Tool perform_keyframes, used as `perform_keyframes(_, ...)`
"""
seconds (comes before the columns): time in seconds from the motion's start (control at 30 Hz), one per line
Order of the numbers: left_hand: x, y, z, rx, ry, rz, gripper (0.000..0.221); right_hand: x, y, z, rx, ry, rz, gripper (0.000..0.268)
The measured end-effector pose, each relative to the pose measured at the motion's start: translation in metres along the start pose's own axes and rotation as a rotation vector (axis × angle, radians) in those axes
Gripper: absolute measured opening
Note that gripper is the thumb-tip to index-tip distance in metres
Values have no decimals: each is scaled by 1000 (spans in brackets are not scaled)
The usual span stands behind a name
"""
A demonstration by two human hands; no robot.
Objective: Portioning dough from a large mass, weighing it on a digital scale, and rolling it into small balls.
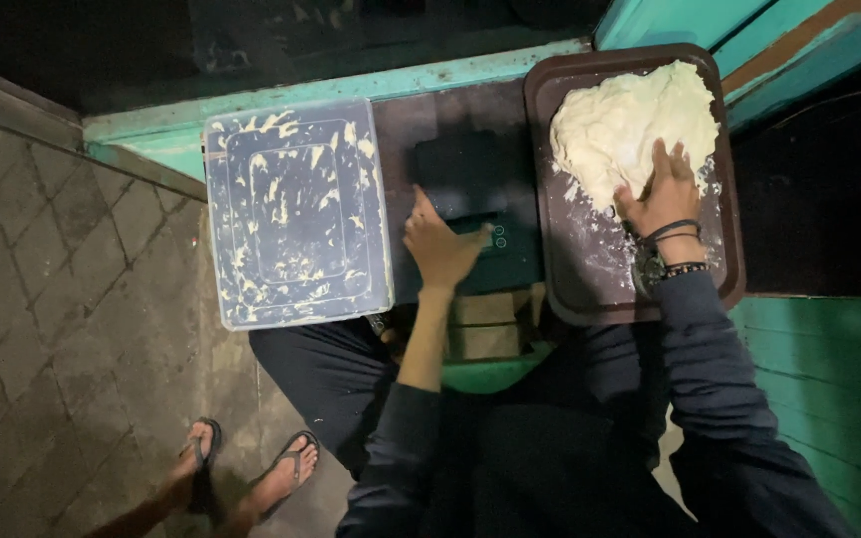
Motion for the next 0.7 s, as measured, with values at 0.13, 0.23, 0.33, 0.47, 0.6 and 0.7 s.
perform_keyframes(0.13, 12, -8, -9, 6, -79, 16, 141, 4, 4, 6, -25, 9, -27, 86)
perform_keyframes(0.23, 11, -15, -8, -27, -79, -16, 150, 3, 5, 6, 1, 32, -19, 86)
perform_keyframes(0.33, 12, -22, -7, -55, -117, -73, 153, 3, 3, 3, 6, 40, -34, 86)
perform_keyframes(0.47, 11, -24, -7, -77, -95, -49, 153, 3, 1, -2, 12, 35, -40, 86)
perform_keyframes(0.6, 9, -23, -11, -82, -58, -7, 152, 2, 2, 3, 1, 21, -25, 87)
perform_keyframes(0.7, 6, -28, -8, -197, 4, 40, 159, 3, 4, 5, 5, 19, -21, 86)
Point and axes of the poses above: each hand's wrist, its own x-axis away from the middle knuckle, its own y-axis out of the back of the hand, z = x × y, the point moved 7 cm from there along -x, towards the middle knuckle, and after that the axes turned 9 degrees about -x, right-handed, at the moved point
